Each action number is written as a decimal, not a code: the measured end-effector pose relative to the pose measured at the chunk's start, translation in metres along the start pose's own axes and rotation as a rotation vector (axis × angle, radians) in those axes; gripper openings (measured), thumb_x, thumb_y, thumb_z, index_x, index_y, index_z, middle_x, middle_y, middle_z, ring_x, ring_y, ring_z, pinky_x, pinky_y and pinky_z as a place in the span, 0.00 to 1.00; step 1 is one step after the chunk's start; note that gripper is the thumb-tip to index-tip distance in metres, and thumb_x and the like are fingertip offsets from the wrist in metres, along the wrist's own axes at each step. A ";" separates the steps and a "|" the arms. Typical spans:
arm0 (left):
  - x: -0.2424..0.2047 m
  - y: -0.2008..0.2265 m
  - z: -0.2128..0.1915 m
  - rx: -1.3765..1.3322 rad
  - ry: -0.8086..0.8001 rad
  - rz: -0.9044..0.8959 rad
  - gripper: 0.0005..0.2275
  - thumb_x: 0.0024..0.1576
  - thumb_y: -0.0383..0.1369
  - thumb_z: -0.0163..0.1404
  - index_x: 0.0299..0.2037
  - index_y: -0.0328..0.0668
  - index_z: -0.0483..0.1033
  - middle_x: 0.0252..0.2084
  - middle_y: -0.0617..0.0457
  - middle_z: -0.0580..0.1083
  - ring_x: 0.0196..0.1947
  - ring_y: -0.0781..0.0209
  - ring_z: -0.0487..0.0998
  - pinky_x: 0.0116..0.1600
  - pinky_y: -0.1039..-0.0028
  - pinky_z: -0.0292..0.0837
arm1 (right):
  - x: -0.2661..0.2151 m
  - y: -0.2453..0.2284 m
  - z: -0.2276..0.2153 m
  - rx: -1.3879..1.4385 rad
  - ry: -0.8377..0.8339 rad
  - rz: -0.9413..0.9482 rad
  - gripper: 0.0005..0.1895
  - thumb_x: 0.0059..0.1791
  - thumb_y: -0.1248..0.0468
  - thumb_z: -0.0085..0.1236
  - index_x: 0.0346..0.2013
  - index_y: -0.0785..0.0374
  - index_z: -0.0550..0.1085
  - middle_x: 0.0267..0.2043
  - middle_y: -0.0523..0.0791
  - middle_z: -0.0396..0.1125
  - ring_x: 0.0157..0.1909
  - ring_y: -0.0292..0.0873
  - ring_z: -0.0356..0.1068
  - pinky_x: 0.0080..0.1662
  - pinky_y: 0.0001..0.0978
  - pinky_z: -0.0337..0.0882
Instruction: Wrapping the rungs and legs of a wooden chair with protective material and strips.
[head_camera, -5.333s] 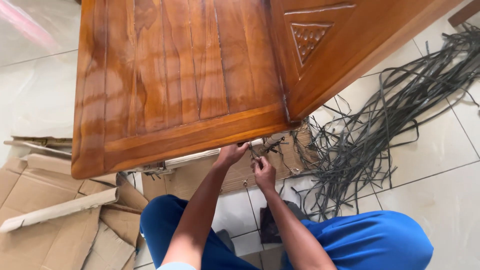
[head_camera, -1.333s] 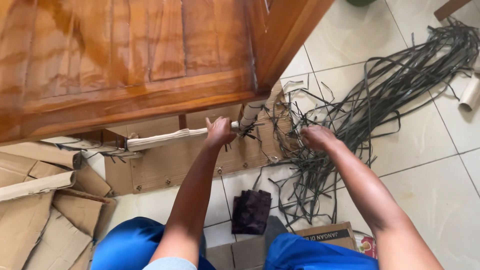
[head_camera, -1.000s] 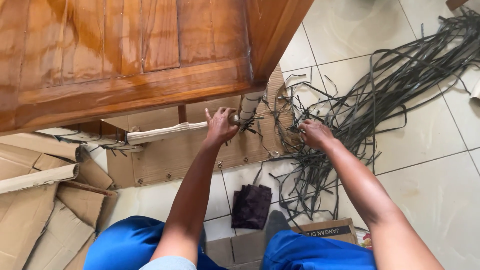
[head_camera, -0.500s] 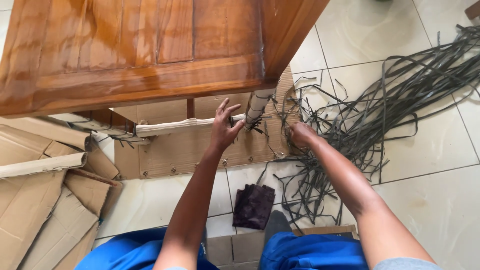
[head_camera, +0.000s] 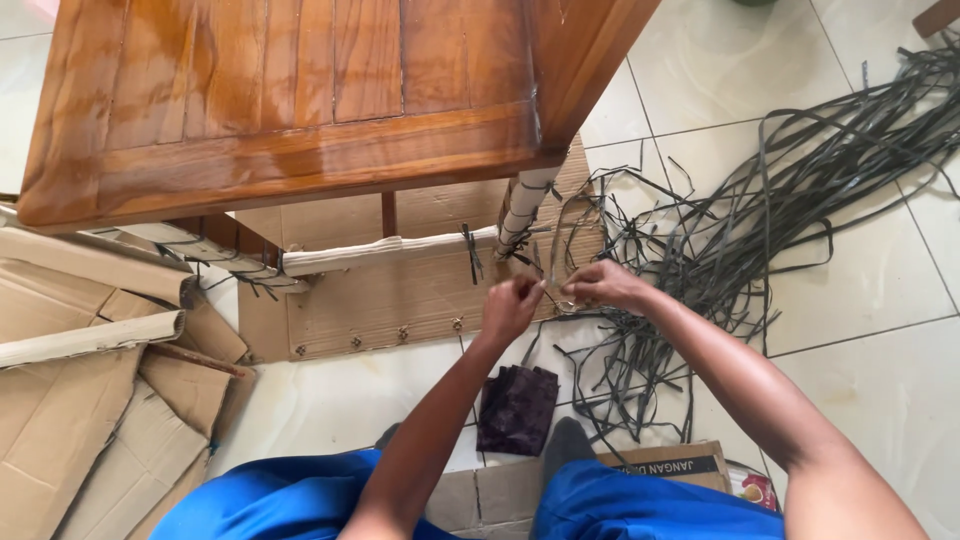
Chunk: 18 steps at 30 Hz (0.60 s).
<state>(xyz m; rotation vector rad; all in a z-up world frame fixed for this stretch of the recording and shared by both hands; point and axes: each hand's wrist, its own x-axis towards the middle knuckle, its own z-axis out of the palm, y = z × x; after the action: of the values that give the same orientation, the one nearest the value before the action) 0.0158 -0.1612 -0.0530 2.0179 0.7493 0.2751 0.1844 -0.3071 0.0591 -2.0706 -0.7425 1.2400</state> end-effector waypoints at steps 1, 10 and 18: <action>-0.006 -0.001 0.000 -0.060 -0.156 -0.152 0.16 0.57 0.59 0.52 0.35 0.65 0.83 0.30 0.61 0.80 0.41 0.53 0.83 0.50 0.56 0.77 | 0.000 0.006 0.006 0.137 -0.085 0.032 0.17 0.47 0.59 0.61 0.46 0.65 0.81 0.35 0.51 0.77 0.38 0.43 0.74 0.41 0.32 0.75; -0.026 0.004 -0.007 -0.770 -0.242 -0.482 0.13 0.54 0.37 0.63 0.38 0.32 0.80 0.27 0.50 0.73 0.24 0.69 0.74 0.28 0.81 0.78 | -0.005 0.010 0.040 0.263 -0.325 0.098 0.13 0.46 0.66 0.65 0.44 0.67 0.76 0.37 0.52 0.78 0.37 0.42 0.79 0.38 0.26 0.78; -0.012 0.008 -0.059 -0.227 -0.376 -0.285 0.05 0.50 0.38 0.61 0.32 0.51 0.86 0.24 0.54 0.79 0.26 0.65 0.81 0.37 0.74 0.78 | 0.003 -0.026 0.041 0.147 -0.142 -0.081 0.13 0.50 0.57 0.62 0.44 0.60 0.83 0.32 0.48 0.77 0.28 0.37 0.70 0.30 0.24 0.68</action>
<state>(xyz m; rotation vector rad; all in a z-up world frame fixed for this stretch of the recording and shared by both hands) -0.0180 -0.1306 -0.0131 1.6577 0.7177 -0.1752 0.1448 -0.2790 0.0613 -1.8324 -0.7668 1.3640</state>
